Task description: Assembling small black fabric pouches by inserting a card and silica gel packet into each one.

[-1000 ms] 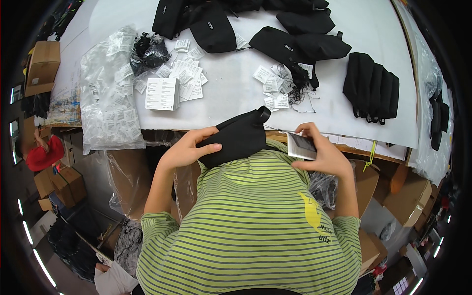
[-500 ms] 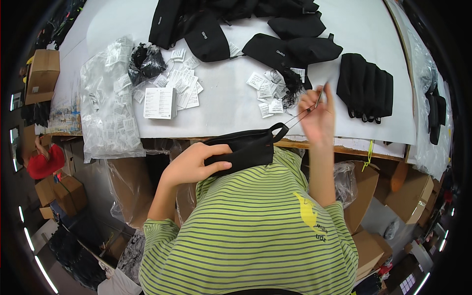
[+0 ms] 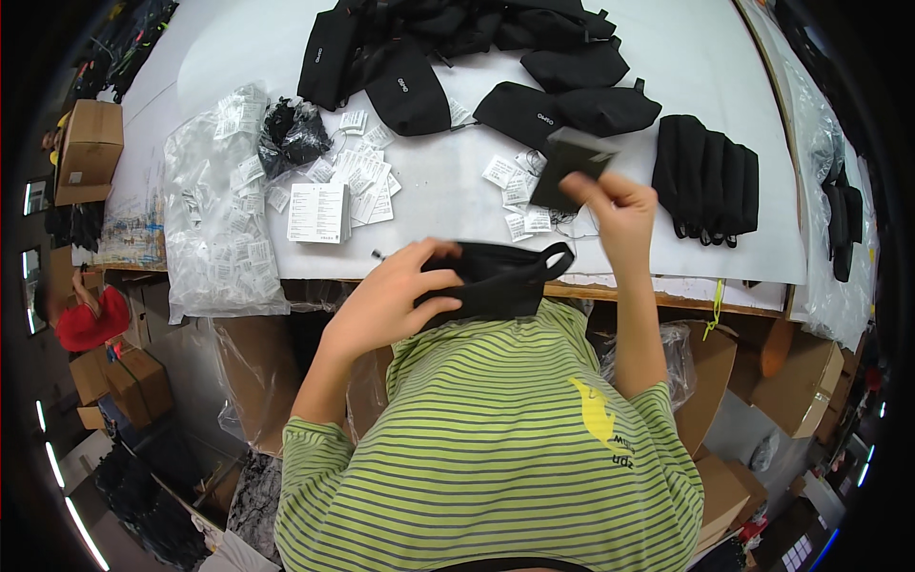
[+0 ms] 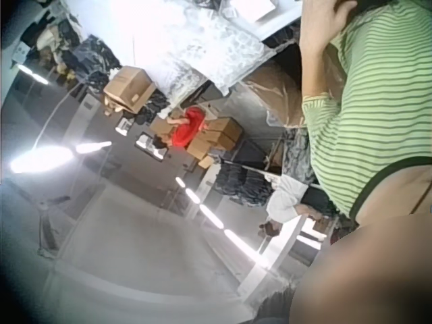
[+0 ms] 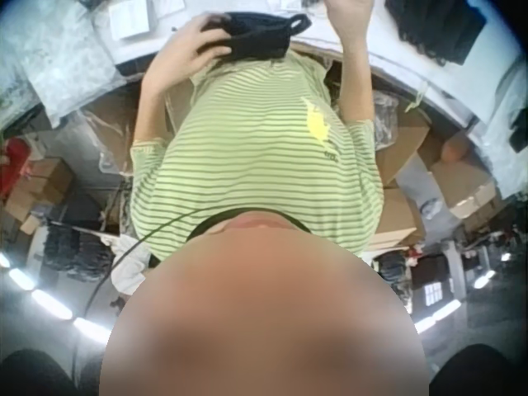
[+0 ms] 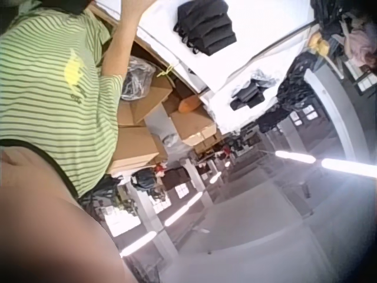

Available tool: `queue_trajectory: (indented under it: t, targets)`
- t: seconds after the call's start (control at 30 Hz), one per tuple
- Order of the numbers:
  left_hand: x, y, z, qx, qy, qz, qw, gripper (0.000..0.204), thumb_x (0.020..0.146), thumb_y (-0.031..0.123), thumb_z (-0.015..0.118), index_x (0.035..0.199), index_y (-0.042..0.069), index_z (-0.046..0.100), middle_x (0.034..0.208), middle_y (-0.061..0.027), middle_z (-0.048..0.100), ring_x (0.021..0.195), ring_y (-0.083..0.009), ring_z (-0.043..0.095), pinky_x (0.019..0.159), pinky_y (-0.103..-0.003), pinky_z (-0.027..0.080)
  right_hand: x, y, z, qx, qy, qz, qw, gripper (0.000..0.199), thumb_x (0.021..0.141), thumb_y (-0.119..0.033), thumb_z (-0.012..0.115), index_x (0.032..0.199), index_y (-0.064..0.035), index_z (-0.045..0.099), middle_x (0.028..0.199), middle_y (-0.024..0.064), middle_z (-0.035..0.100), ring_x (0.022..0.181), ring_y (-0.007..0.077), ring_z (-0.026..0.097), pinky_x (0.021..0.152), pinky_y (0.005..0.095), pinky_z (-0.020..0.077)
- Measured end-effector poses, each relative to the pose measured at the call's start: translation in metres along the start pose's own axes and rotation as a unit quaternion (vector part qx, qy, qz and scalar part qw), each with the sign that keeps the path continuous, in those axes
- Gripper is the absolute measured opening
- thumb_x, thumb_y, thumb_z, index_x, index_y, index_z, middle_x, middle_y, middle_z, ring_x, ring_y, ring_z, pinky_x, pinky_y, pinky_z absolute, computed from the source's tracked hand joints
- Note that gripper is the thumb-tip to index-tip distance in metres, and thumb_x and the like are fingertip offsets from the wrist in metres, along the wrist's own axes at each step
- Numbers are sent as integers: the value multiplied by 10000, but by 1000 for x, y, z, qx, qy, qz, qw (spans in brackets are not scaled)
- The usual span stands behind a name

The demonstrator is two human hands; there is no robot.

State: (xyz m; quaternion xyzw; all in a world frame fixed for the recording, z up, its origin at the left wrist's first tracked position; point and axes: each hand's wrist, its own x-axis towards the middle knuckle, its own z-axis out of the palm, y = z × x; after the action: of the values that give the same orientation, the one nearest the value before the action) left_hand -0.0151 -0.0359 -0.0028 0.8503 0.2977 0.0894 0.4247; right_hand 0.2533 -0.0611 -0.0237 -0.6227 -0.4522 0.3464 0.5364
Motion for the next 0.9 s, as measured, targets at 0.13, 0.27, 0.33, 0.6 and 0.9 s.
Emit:
queue_trajectory:
  t: [0.13,0.27,0.33,0.6,0.9]
  targets:
    - [24,14,12,33,118,77,990,194,750,137,698,902,37,631,1108,-101,568,1127,-265,504,965,-412,387,-19,-31,6,-315,-268,-65,908,244,736,-342,730,714,-99,722,482,66,532,431,195,521,456,314,392]
    - [33,2,21,122,22,193,973,176,764,147,668,912,69,612,997,-68,627,1001,-246,568,1012,-397,360,-37,-15,2,-343,-383,-48,856,326,765,-430,679,747,-106,718,546,88,594,522,263,584,524,346,450]
    - [38,-2,14,-17,-157,59,986,171,800,186,654,929,77,626,850,-73,653,865,-249,604,1012,-382,356,-35,-24,-7,-318,-407,9,857,329,763,-432,683,779,-106,714,545,86,593,514,259,579,523,340,446]
    - [132,-116,43,148,139,169,964,208,828,124,634,1031,80,635,952,-35,665,903,-190,591,887,-315,421,-55,-11,-14,-281,-364,-96,883,287,748,-385,713,812,-105,726,526,73,579,479,244,553,498,331,431]
    - [109,-56,4,-310,215,27,926,151,790,173,718,871,59,663,871,-42,648,910,-146,606,808,-315,457,-50,-18,-24,-391,-228,-256,854,198,702,-278,753,858,-157,736,484,5,502,442,168,482,449,304,371]
